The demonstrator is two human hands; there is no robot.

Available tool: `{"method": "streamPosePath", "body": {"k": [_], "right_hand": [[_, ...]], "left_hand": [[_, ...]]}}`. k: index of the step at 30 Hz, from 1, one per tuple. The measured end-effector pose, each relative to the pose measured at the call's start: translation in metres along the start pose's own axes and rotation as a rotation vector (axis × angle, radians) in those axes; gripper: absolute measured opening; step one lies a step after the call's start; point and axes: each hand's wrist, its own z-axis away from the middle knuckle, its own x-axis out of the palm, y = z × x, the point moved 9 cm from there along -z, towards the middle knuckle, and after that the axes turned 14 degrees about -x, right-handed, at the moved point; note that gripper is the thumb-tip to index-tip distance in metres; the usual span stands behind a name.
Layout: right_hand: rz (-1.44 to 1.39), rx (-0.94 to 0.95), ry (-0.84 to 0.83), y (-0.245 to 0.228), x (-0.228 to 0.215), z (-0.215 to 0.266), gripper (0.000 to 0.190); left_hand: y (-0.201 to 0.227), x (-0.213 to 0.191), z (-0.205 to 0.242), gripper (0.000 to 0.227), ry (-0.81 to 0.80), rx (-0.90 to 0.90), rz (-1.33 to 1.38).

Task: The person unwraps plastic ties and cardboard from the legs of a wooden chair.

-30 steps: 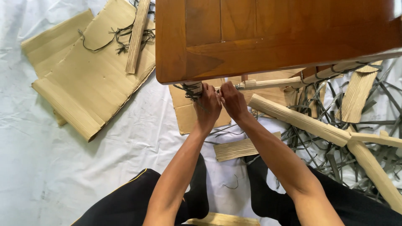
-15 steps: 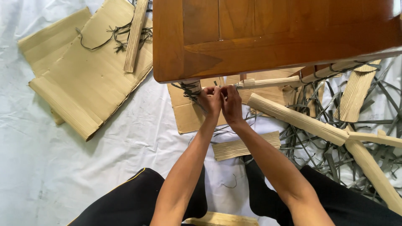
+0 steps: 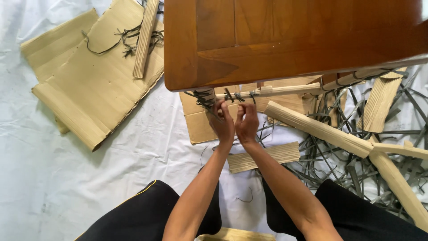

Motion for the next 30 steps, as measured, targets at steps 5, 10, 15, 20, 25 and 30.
{"method": "streamPosePath", "body": {"k": [5, 10, 15, 20, 25, 30], "right_hand": [[0.201, -0.172, -0.024, -0.024, -0.016, -0.046, 0.011], [0.243, -0.314, -0.200, -0.023, 0.001, -0.071, 0.018], [0.145, -0.312, -0.214, -0.004, 0.006, -0.075, 0.027], [0.073, -0.308, -0.293, 0.000, 0.012, -0.085, 0.030], [-0.044, -0.103, -0.454, 0.015, 0.030, -0.088, 0.025], [-0.142, -0.009, -0.455, 0.028, 0.039, -0.084, 0.026]], "left_hand": [[-0.016, -0.017, 0.007, 0.027, -0.005, -0.110, 0.059], [-0.091, 0.026, -0.009, 0.035, -0.291, -0.440, 0.218], [-0.115, 0.045, -0.018, 0.046, -0.386, -0.560, 0.404], [-0.113, 0.056, -0.030, 0.041, -0.485, -0.529, 0.376], [-0.118, 0.054, -0.042, 0.028, -0.455, -0.373, 0.235], [-0.086, 0.027, -0.029, 0.023, -0.323, -0.376, 0.270]]}}
